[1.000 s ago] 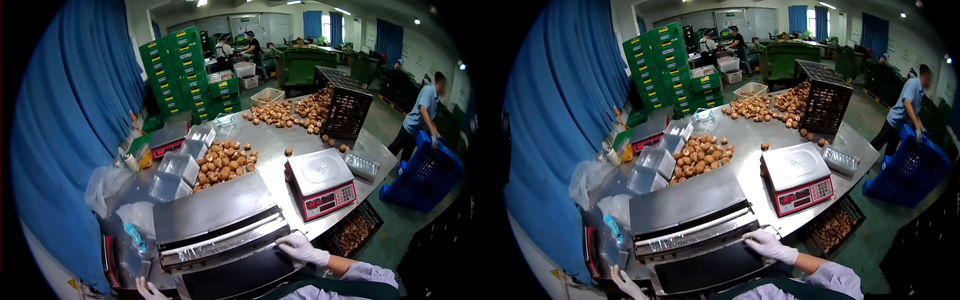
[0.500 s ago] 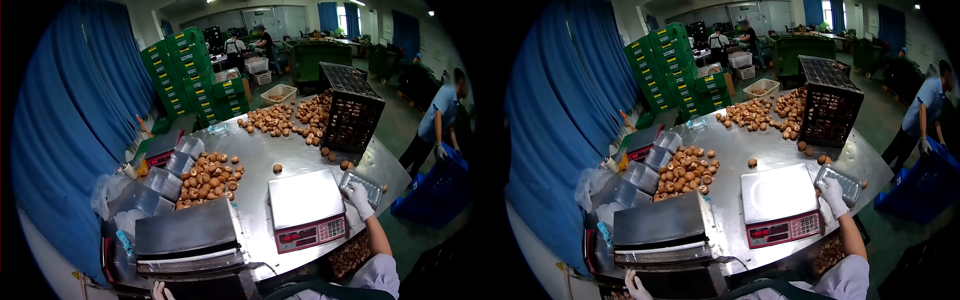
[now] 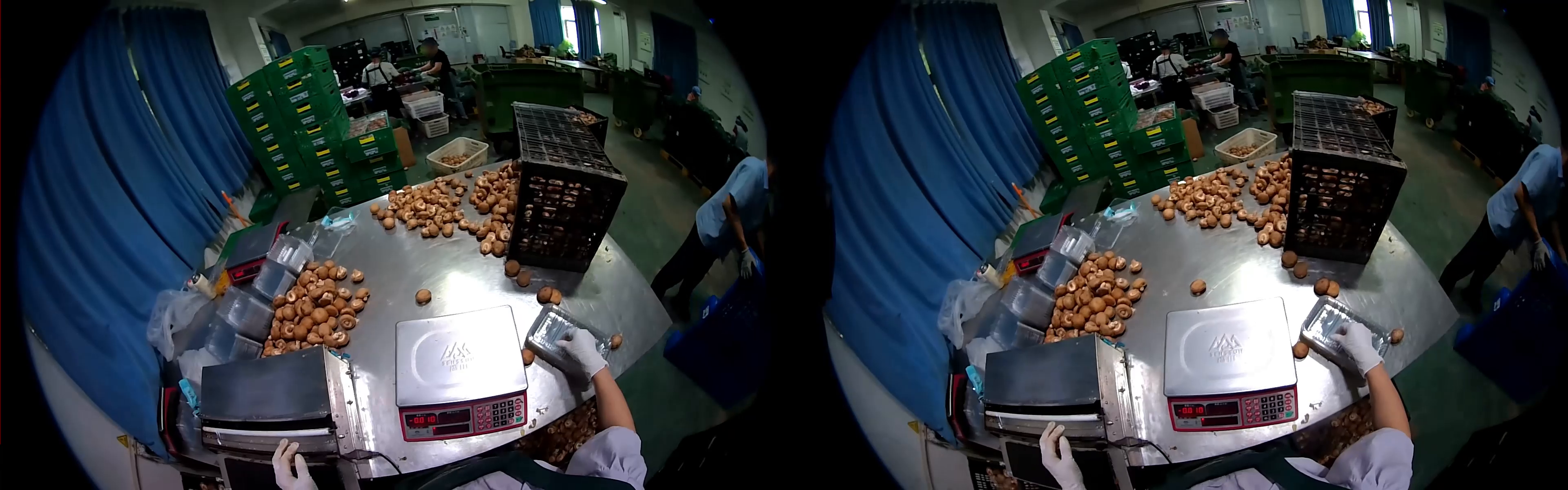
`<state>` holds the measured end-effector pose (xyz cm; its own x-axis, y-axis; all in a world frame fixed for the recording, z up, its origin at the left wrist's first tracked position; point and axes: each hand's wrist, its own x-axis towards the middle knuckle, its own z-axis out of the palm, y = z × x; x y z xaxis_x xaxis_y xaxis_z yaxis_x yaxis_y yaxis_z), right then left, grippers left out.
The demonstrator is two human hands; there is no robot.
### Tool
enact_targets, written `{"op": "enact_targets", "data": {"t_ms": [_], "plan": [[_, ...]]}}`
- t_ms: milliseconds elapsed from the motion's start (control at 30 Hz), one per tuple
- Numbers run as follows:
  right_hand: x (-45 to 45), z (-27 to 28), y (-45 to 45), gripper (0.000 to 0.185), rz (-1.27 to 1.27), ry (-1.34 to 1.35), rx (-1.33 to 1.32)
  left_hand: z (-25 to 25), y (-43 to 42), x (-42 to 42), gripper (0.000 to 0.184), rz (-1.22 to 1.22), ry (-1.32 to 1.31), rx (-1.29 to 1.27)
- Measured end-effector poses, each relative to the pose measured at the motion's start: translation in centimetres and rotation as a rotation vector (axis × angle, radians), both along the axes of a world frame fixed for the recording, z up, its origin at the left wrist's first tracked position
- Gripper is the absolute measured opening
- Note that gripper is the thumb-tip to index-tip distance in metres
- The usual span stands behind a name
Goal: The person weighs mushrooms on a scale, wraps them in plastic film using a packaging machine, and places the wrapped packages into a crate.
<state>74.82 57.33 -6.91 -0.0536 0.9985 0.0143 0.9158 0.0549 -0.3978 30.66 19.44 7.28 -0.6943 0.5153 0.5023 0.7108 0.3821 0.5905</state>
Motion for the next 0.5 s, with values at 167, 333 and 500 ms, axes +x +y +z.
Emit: {"op": "enact_targets", "data": {"t_ms": [167, 333, 500], "plan": [[-0.5, 2.2, -2.1, 0.029, 0.201, 0.255, -0.251, -1.7, 3.5, 0.0, 0.019, -0.066, -0.148, 0.037], [-0.2, -0.3, -1.6, 0.026, 0.326, 0.042, -0.043, -0.8, 5.9, 0.9, 0.020, -0.133, -0.145, 0.035], [0.6, -0.6, -0.5, 0.020, 0.149, 0.437, -0.315, -0.4, 6.5, 1.0, 0.019, -0.141, -0.280, 0.097]]}}
